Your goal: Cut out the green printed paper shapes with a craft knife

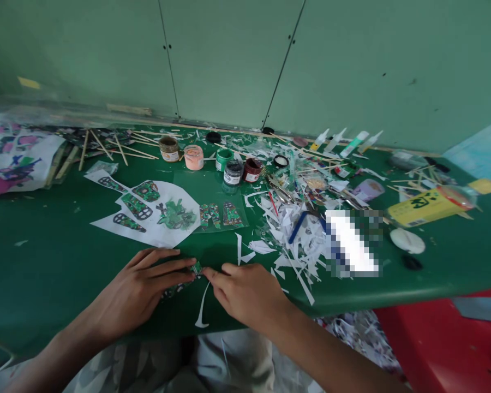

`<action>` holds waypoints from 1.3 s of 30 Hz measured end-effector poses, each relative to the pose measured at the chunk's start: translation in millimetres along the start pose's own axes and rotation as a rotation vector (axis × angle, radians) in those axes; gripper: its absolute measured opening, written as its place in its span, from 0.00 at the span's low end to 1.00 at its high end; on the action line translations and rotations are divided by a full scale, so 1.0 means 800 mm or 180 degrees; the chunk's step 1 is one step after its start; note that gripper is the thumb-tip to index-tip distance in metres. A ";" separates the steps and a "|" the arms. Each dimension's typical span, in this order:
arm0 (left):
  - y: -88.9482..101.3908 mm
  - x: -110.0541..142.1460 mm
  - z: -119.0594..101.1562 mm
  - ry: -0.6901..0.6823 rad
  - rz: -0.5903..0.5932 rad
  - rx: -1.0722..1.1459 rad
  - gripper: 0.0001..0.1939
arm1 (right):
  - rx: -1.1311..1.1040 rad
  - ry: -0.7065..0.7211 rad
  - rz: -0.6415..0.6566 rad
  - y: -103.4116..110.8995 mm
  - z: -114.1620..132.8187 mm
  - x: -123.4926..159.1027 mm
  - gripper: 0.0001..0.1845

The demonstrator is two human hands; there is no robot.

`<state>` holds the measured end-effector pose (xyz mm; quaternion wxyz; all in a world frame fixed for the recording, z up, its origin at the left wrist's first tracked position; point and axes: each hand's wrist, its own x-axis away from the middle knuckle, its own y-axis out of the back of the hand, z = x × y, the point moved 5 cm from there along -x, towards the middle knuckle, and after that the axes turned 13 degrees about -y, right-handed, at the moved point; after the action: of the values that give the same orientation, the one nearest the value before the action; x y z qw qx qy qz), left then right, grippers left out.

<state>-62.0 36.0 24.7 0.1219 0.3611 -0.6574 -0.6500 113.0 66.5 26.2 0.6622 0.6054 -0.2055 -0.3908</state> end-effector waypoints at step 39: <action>-0.013 -0.014 -0.056 0.0642 -0.0740 -0.0687 0.15 | 0.0231 -0.0931 -0.0265 0.013 -0.029 0.002 0.21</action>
<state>-22.6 9.7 23.9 0.1494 0.4828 -0.5221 -0.6870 134.2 79.4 31.6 0.5862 0.5736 -0.2884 -0.4942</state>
